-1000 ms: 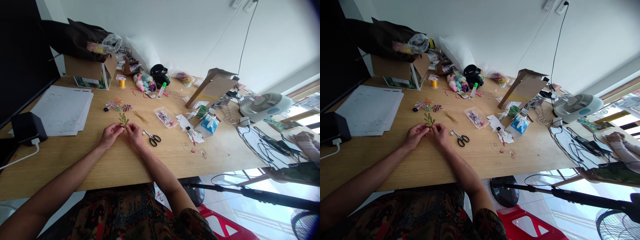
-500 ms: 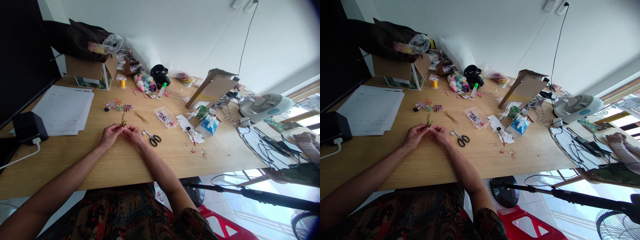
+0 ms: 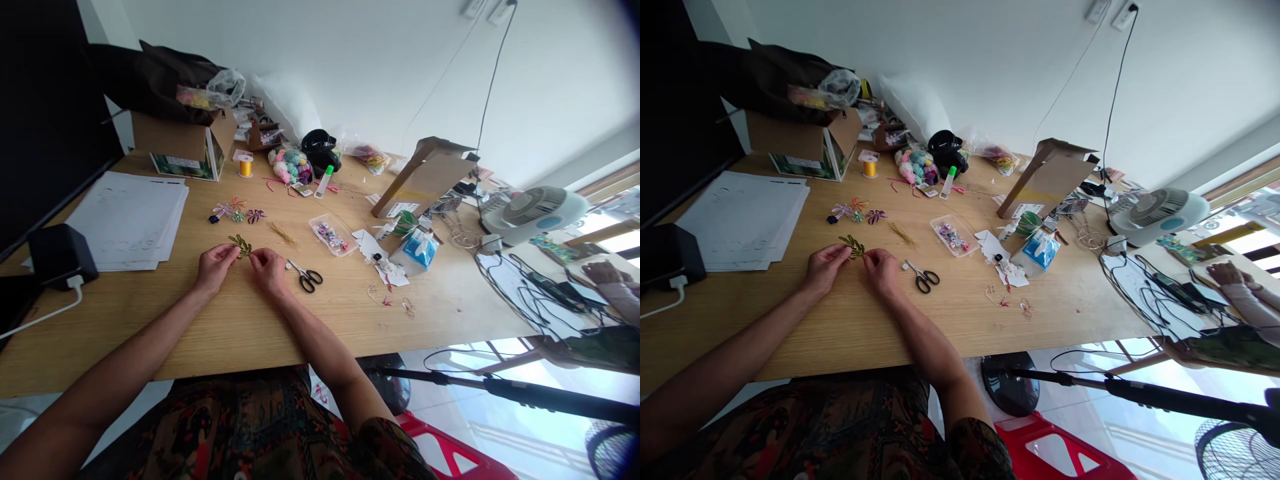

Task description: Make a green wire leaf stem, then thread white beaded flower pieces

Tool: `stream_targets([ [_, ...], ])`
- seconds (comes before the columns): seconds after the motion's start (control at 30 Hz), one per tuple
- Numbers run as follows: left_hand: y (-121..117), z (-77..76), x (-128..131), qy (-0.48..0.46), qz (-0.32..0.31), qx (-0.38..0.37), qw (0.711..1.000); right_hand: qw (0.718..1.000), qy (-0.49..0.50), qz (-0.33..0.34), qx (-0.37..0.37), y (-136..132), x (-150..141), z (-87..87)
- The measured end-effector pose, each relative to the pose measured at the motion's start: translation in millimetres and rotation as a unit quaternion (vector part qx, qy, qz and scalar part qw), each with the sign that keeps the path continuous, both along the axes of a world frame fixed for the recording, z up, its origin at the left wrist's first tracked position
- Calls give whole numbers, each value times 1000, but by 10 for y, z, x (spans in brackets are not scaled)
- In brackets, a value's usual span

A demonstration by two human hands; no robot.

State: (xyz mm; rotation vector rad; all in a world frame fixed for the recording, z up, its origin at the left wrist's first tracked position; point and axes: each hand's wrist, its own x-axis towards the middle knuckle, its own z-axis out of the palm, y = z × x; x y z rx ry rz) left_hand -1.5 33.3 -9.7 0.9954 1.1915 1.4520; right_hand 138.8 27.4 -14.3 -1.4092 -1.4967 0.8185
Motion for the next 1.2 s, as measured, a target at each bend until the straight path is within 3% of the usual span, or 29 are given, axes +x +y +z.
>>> stream_targets([
  [0.3, 29, -69, -10, 52, 32, 5, 998, 1000, -19, 24, -7, 3, -7, -24],
  [0.6, 37, -118, -11, 94, 26, 26, 995, 999, 3, 2, -39, 11, -10, -52],
  [0.93, 40, 43, -26, 18, 1, 11, 1000, 999, -18, 7, -34, 10, -11, -44],
  [1.2, 69, 27, -32, -30, 25, -11, 999, 1000, -11, 16, -16, -2, -28, -53],
])
